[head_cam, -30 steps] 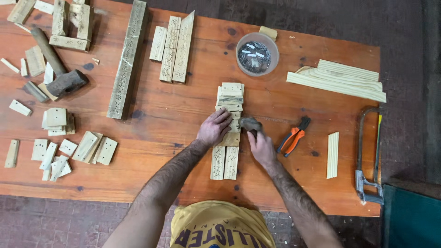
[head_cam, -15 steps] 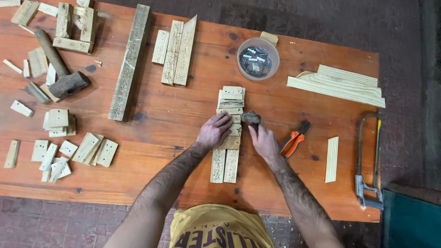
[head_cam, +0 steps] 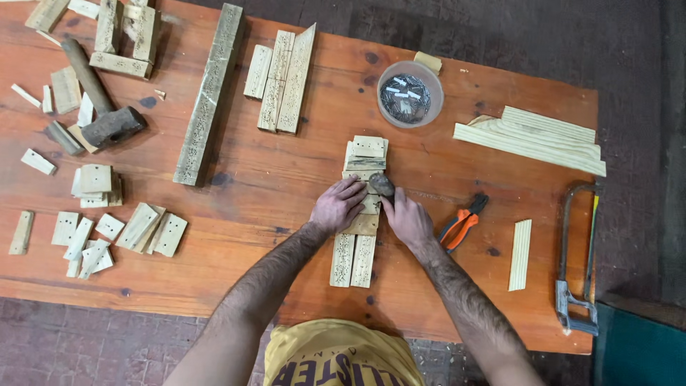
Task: The person assembles small wooden frames by nailing pre-cut pieces together on a workbench. They repeatedly pick up nails, position the wood pieces, and hammer them into place, stacking completed frames as they progress.
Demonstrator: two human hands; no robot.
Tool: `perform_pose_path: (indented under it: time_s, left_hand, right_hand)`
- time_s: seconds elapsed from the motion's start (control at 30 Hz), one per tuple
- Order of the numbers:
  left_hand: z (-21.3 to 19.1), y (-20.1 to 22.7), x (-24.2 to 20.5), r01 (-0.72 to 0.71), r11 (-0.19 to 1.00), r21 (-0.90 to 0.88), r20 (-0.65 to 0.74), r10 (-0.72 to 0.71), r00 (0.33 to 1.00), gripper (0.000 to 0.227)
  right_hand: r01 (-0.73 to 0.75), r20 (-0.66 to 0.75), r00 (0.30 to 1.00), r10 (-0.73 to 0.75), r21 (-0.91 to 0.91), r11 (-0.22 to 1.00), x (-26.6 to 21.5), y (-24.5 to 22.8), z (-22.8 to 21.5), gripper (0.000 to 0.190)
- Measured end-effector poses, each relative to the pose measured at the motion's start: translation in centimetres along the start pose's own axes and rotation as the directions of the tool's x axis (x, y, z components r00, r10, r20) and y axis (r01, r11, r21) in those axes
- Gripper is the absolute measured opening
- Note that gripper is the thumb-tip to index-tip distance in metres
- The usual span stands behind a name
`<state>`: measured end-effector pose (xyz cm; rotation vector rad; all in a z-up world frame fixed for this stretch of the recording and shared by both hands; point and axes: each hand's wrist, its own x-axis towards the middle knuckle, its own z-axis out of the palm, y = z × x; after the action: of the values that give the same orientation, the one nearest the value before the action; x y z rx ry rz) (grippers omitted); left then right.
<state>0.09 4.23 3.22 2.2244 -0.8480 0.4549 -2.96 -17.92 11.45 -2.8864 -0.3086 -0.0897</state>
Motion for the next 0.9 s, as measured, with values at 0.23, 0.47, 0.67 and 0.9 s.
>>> perform_pose_path:
  time_s: [0.23, 0.47, 0.67, 0.9]
  left_hand:
    - [-0.5, 0.0, 0.3, 0.011, 1.000, 0.000, 0.003, -0.011, 1.000, 0.032]
    - [-0.6, 0.5, 0.4, 0.013, 1.000, 0.001, -0.009, -0.013, 1.000, 0.033]
    - [-0.9, 0.6, 0.4, 0.005, 1.000, -0.009, 0.002, -0.005, 1.000, 0.030]
    - [-0.6, 1.2, 0.4, -0.054, 0.987, 0.149, 0.029, 0.051, 0.998, 0.036]
  right_hand:
    - [-0.073, 0.058, 0.996, 0.066, 0.121, 0.990, 0.2, 0.7, 0.7, 0.051]
    - [-0.203, 0.176, 0.968, 0.179, 0.132, 0.970, 0.6, -0.3, -1.8, 0.058]
    - [-0.333, 0.074, 0.941, 0.330, 0.373, 0.866, -2.3, 3.6, 1.7, 0.049]
    - [-0.420, -0.068, 0.879, 0.472, 0.358, 0.834, -4.8, 6.3, 6.0, 0.044]
